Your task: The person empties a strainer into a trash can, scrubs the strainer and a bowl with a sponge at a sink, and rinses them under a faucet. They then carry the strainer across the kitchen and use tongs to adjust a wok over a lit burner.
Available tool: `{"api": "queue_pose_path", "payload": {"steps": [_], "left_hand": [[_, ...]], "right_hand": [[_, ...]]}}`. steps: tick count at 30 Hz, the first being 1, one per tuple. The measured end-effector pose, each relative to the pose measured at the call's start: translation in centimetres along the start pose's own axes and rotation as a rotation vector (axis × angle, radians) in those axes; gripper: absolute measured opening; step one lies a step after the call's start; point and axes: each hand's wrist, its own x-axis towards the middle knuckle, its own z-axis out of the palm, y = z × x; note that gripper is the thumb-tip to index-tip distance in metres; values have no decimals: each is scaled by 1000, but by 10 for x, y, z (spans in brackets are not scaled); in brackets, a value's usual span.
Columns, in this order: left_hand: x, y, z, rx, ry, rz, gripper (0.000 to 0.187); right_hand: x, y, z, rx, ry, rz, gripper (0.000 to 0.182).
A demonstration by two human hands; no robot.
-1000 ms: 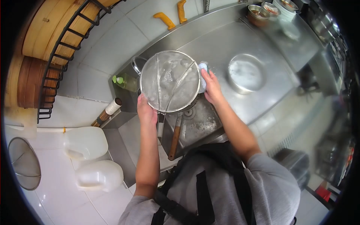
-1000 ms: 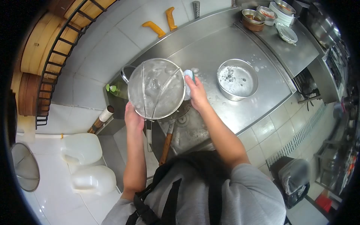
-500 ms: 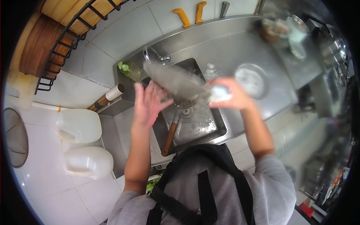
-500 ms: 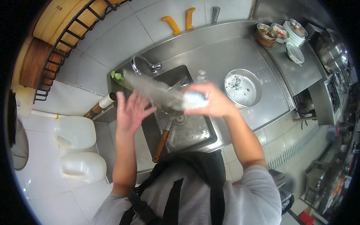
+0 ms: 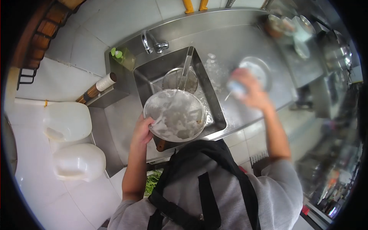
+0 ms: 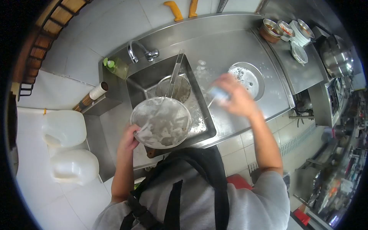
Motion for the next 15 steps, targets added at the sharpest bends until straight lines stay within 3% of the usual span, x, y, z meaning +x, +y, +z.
{"api": "queue_pose_path", "payload": {"steps": [3, 5, 8, 12, 14, 15], "left_hand": [[13, -7, 9, 23, -28, 85, 51], [38, -19, 25, -16, -69, 99, 51], [79, -54, 38, -38, -59, 126, 54], [123, -91, 39, -44, -111, 229, 54], [128, -97, 46, -103, -117, 192, 55], [128, -98, 48, -100, -116, 186, 55]], "right_hand": [[-4, 116, 1, -178, 67, 441, 54], [5, 156, 10, -259, -257, 794, 59], [-3, 192, 48, -481, -382, 747, 66], [18, 142, 21, -364, -396, 732, 60], [21, 92, 20, -223, 246, 556, 51], [29, 70, 31, -152, 275, 456, 46]]}}
